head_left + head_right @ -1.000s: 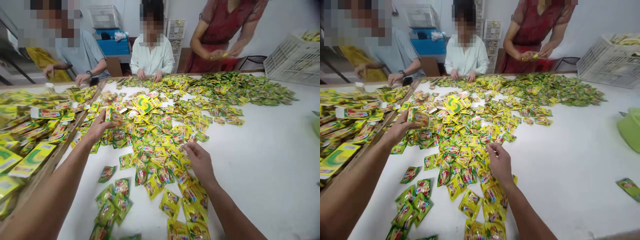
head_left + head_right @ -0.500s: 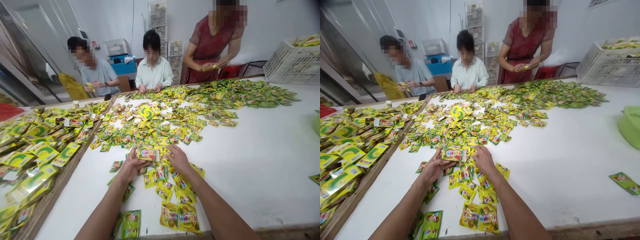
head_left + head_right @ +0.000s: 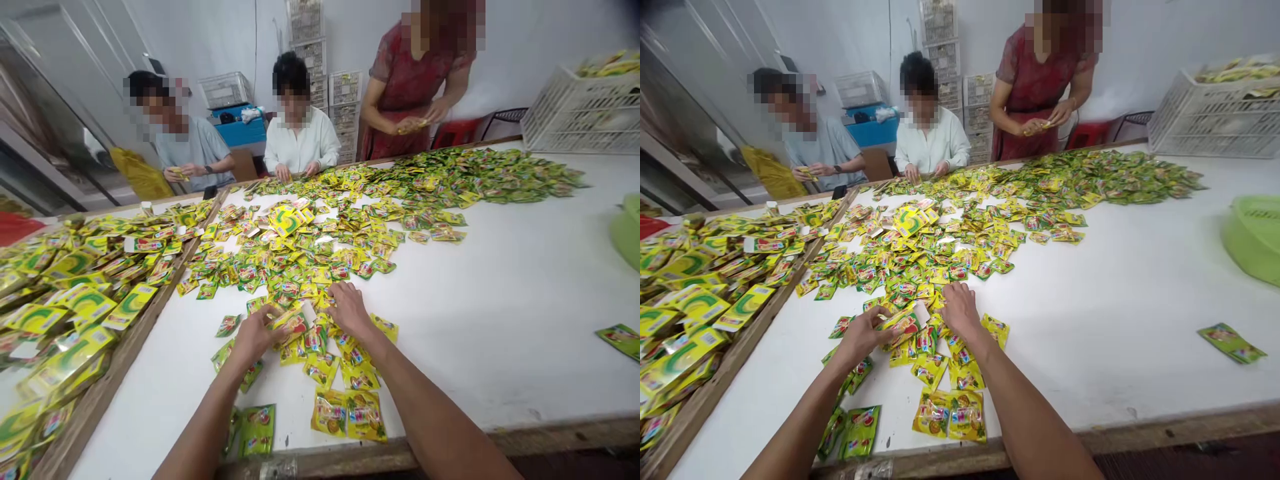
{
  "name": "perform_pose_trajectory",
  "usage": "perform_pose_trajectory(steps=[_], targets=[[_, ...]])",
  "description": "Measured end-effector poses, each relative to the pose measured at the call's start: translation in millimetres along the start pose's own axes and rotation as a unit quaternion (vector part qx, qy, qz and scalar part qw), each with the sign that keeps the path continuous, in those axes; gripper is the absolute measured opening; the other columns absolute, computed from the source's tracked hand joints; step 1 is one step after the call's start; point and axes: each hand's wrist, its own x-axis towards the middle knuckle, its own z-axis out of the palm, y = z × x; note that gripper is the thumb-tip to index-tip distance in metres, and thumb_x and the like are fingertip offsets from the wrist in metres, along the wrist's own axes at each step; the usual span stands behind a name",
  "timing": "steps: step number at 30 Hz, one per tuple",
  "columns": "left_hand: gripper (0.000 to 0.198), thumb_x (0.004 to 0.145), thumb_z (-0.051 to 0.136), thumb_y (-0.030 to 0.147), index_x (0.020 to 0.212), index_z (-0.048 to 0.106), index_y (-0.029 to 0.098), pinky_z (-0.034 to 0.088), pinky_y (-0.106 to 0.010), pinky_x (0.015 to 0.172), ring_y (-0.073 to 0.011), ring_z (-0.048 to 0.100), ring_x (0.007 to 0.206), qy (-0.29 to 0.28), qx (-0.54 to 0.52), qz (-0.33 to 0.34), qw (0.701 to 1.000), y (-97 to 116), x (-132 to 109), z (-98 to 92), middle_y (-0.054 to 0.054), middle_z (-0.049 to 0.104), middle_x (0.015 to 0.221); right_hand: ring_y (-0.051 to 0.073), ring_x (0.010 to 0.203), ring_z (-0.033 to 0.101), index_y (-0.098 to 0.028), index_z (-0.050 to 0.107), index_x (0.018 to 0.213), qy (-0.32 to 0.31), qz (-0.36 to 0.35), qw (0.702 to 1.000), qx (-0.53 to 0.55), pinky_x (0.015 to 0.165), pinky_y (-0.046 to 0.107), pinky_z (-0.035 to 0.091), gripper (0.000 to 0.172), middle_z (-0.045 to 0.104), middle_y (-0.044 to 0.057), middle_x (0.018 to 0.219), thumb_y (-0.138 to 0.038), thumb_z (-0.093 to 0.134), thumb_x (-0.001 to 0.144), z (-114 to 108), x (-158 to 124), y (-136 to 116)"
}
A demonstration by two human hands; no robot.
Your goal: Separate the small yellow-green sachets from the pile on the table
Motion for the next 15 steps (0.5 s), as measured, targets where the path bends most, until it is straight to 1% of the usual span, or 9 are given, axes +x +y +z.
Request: perform_pose_trajectory(steps=[2,4,6,7,8,10,11,13,15], targets=[[0.038,0.06,0.069,0.052,0.077,0.059,0.019,0.021,-0.024,0.049,-0.0109,0.036,0.049,-0.026,-0.001,0.007,1.0,-2.3,1.4,2.4,0.007,0.041,0.051,0.021,0.09,0.046,-0.018,0.052,0.08,0.022,-0.017,1.0,0.011,0.074,0.031,0.032,0.014,0.057,0.005,0.093,-0.02,0.064,0.073,-0.9,0.0,-0.1],[0.038,0.061,0.067,0.054,0.069,0.056,0.018,0.02,-0.024,0.05,-0.0105,0.035,0.05,-0.036,-0.036,0.01,0.999,-7.1,3.6,5.9,0.006,0.039,0.051,0.019,0.083,0.047,-0.018,0.049,0.073,0.03,-0.023,0.998,0.046,0.07,0.03,0.032,0.012,0.056,0.003,0.083,-0.016,0.061,0.074,-4.7,0.4,-0.1],[0.038,0.062,0.068,0.053,0.067,0.051,0.018,0.023,-0.023,0.051,-0.0102,0.036,0.052,-0.049,-0.111,0.02,0.992,-13.2,5.5,10.9,0.006,0.041,0.054,0.016,0.073,0.047,-0.019,0.047,0.071,0.028,0.001,0.993,0.117,0.066,0.028,0.033,0.012,0.054,0.0,0.074,-0.015,0.058,0.074,-10.2,1.5,-0.2],[0.038,0.063,0.068,0.051,0.068,0.051,0.018,0.026,-0.023,0.052,-0.0103,0.038,0.054,-0.059,-0.156,0.026,0.986,-15.8,5.9,13.9,0.006,0.043,0.056,0.015,0.068,0.047,-0.019,0.048,0.073,0.035,0.025,0.986,0.163,0.064,0.027,0.033,0.01,0.053,-0.001,0.071,-0.017,0.058,0.073,-12.6,2.2,-0.6],[0.038,0.063,0.069,0.05,0.071,0.051,0.018,0.029,-0.023,0.054,-0.0106,0.041,0.056,-0.07,-0.199,0.029,0.977,-17.6,5.9,16.8,0.005,0.046,0.059,0.014,0.065,0.047,-0.02,0.05,0.078,0.051,0.053,0.974,0.214,0.063,0.027,0.034,0.01,0.052,-0.002,0.07,-0.019,0.059,0.073,-14.3,3.1,-1.3],[0.038,0.064,0.07,0.048,0.075,0.052,0.017,0.034,-0.023,0.058,-0.0114,0.046,0.06,-0.085,-0.27,0.024,0.959,-18.2,4.4,22.2,0.003,0.051,0.063,0.013,0.064,0.048,-0.02,0.053,0.086,0.094,0.097,0.938,0.318,0.063,0.027,0.037,0.018,0.052,-0.002,0.071,-0.029,0.06,0.072,-14.4,4.6,-4.2],[0.037,0.064,0.071,0.047,0.076,0.052,0.017,0.036,-0.023,0.059,-0.0116,0.048,0.061,-0.087,-0.296,0.021,0.951,-17.0,3.2,24.3,0.003,0.052,0.065,0.014,0.065,0.048,-0.02,0.054,0.087,0.104,0.104,0.92,0.364,0.063,0.027,0.038,0.023,0.051,-0.001,0.072,-0.035,0.061,0.071,-12.7,4.9,-6.2],[0.036,0.065,0.072,0.044,0.077,0.052,0.016,0.038,-0.023,0.06,-0.0116,0.05,0.063,-0.087,-0.338,0.021,0.937,-12.9,0.5,26.6,0.002,0.054,0.067,0.014,0.066,0.047,-0.019,0.054,0.081,0.086,0.094,0.895,0.428,0.062,0.027,0.039,0.029,0.049,0.0,0.072,-0.044,0.061,0.069,-6.8,4.7,-10.9],[0.034,0.065,0.073,0.041,0.077,0.052,0.017,0.039,-0.022,0.062,-0.0116,0.052,0.065,-0.093,-0.372,0.021,0.923,-9.3,-1.3,26.6,0.002,0.055,0.069,0.013,0.064,0.044,-0.018,0.052,0.073,0.037,0.074,0.894,0.441,0.06,0.026,0.038,0.032,0.047,-0.001,0.068,-0.048,0.062,0.067,-1.0,3.4,-14.7]])
